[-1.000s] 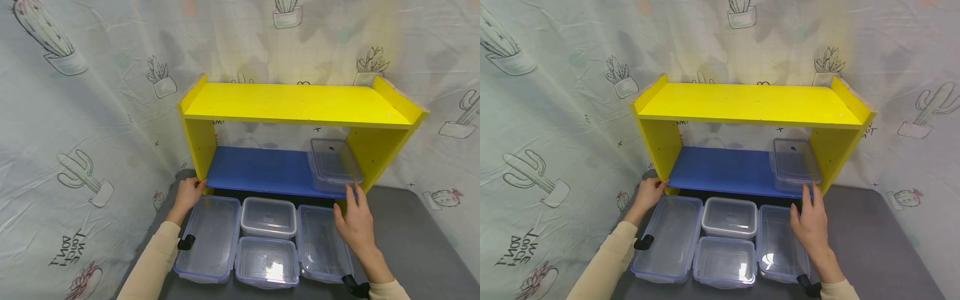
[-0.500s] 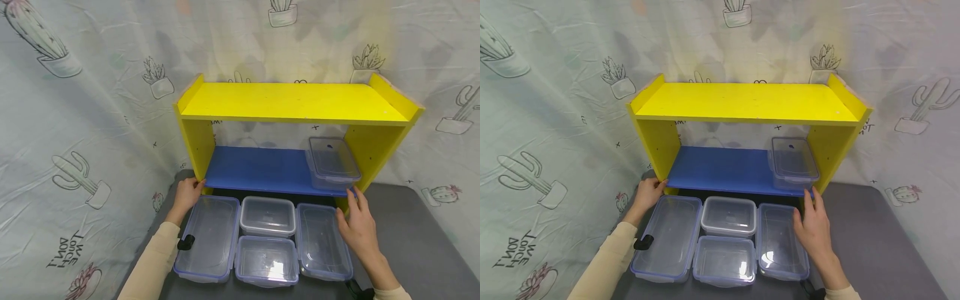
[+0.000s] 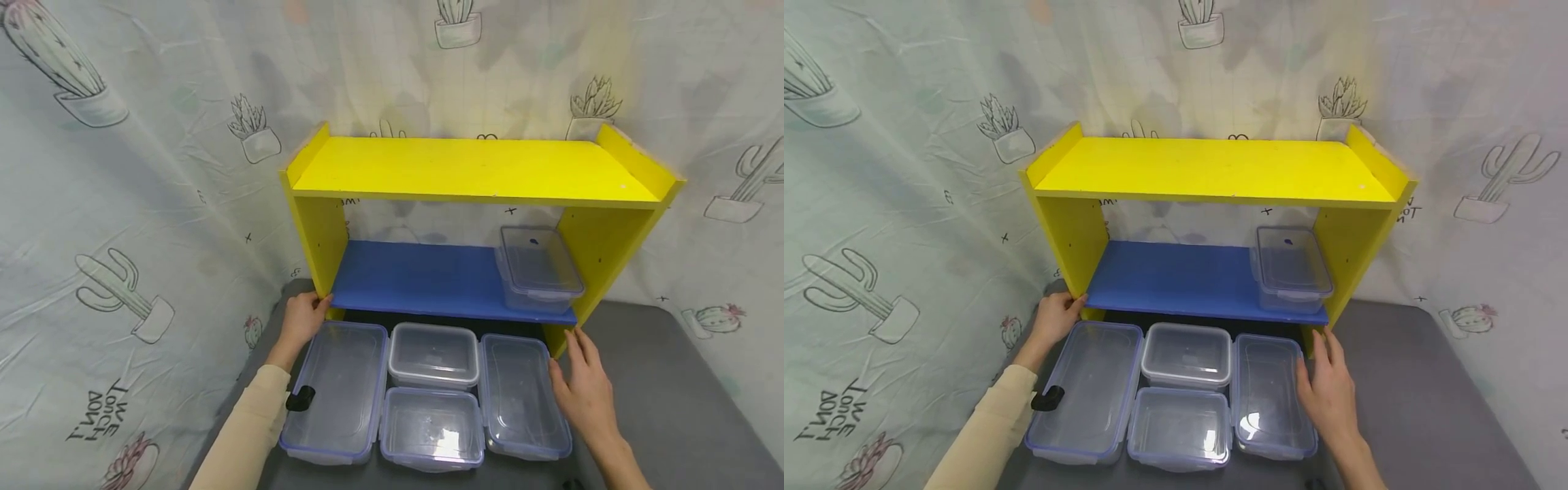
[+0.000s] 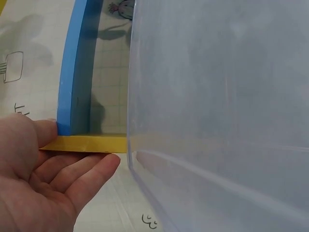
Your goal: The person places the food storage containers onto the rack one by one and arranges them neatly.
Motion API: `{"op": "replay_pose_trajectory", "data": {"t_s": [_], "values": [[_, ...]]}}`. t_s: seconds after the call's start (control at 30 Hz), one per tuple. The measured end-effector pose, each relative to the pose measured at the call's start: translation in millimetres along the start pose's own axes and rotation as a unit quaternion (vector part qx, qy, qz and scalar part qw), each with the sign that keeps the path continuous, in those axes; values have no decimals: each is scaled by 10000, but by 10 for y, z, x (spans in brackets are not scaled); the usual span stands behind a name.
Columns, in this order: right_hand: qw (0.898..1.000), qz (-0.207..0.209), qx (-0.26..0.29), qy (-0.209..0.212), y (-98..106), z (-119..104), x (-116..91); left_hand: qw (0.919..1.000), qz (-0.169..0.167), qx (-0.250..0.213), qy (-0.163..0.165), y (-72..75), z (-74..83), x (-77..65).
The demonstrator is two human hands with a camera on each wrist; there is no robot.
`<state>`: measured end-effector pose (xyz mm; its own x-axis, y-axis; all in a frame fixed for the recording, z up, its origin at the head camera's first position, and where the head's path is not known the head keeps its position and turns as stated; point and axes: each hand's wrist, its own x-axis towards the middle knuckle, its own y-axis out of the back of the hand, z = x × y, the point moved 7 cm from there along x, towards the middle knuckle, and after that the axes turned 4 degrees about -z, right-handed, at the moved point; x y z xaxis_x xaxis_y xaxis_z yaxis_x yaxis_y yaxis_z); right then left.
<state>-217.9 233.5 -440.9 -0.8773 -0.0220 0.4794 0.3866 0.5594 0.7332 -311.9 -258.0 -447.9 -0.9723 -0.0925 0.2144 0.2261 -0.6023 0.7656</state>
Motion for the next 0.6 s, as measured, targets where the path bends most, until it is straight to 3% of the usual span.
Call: {"op": "replay_pose_trajectory", "data": {"t_s": [0.27, 0.6], "values": [[9988, -391, -287, -84, -144, 74, -133, 9999, -10, 82, 128, -14, -40, -15], [9968, -685, -240, -332, -258, 197, -273, 9999, 40, 84, 81, -11, -16, -10]]}}
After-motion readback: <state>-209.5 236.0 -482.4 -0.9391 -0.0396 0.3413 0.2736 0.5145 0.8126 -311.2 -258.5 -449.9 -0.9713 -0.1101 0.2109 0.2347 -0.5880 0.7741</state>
